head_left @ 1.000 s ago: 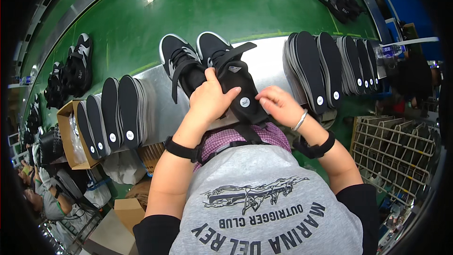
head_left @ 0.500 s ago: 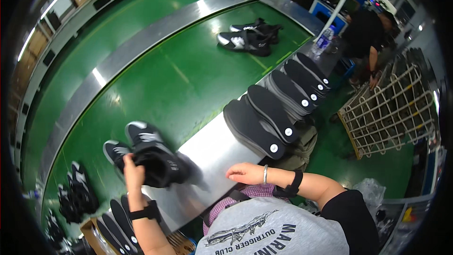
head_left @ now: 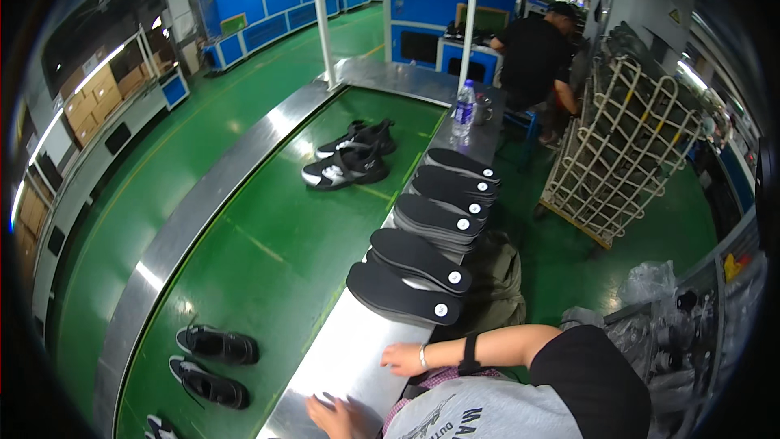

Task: Insert insoles into finished shoe uppers at a factory workstation.

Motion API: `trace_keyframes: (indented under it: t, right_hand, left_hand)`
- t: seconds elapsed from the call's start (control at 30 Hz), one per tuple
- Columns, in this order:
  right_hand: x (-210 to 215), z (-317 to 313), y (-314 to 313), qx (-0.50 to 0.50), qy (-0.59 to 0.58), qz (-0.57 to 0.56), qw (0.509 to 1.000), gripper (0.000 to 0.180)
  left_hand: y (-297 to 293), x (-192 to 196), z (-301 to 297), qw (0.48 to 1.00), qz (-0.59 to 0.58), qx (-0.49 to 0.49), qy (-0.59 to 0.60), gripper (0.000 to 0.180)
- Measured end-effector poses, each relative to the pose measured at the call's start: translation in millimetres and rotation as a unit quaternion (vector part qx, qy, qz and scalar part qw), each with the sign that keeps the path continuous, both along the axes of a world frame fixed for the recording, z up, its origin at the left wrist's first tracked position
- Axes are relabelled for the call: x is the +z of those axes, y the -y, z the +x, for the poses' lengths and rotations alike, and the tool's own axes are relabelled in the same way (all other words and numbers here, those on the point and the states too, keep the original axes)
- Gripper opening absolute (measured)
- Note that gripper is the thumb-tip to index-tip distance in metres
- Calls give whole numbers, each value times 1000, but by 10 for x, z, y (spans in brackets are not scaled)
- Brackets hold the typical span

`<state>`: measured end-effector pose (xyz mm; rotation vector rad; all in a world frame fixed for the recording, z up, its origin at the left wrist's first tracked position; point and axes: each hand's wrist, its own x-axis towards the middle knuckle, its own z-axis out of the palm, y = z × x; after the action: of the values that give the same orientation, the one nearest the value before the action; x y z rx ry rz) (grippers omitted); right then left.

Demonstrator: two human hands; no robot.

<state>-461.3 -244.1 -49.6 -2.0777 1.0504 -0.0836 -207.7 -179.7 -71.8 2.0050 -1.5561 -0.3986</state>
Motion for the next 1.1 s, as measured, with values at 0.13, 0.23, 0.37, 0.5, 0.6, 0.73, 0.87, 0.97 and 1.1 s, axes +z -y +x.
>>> trace_keyframes:
  t: [0.13, 0.23, 0.37, 0.5, 0.6, 0.73, 0.87, 0.97, 1.1]
  right_hand:
    - [189, 274, -112, 39, -127, -37, 990, 41]
    - [132, 404, -187, 75, -170, -92, 978, 53]
    - [-195, 690, -204, 57, -191, -143, 969, 59]
    - [-263, 847, 37, 118, -239, -176, 948, 45]
    - [-103, 1112, -88, 89, -186, -265, 942, 49]
    - [-75, 1071, -93, 83, -170, -271, 944, 56]
    - [-421, 955, -227, 118, -138, -328, 927, 60]
    - [-377, 914, -199, 122, -177, -299, 930, 61]
    - [-411, 763, -76, 142, -159, -312, 926, 59]
  left_hand:
    - [-625, 389, -109, 983, 140, -38, 111, 54]
    - [-899, 409, 30, 995, 93, -19, 44, 51]
    - [-1324, 162, 230, 993, -32, -14, 117, 48]
    - [-1844, -250, 309, 989, -65, 22, 133, 43]
    - [-2402, -89, 462, 996, 46, -18, 78, 33]
    - [-3016, -776, 561, 935, 321, -7, 150, 39]
    - [-3223, -1193, 704, 862, 499, 22, 86, 37]
    - [-3142, -1690, 703, 801, 589, -74, 73, 40]
    - [-3256, -2153, 580, 800, 570, -91, 165, 39]
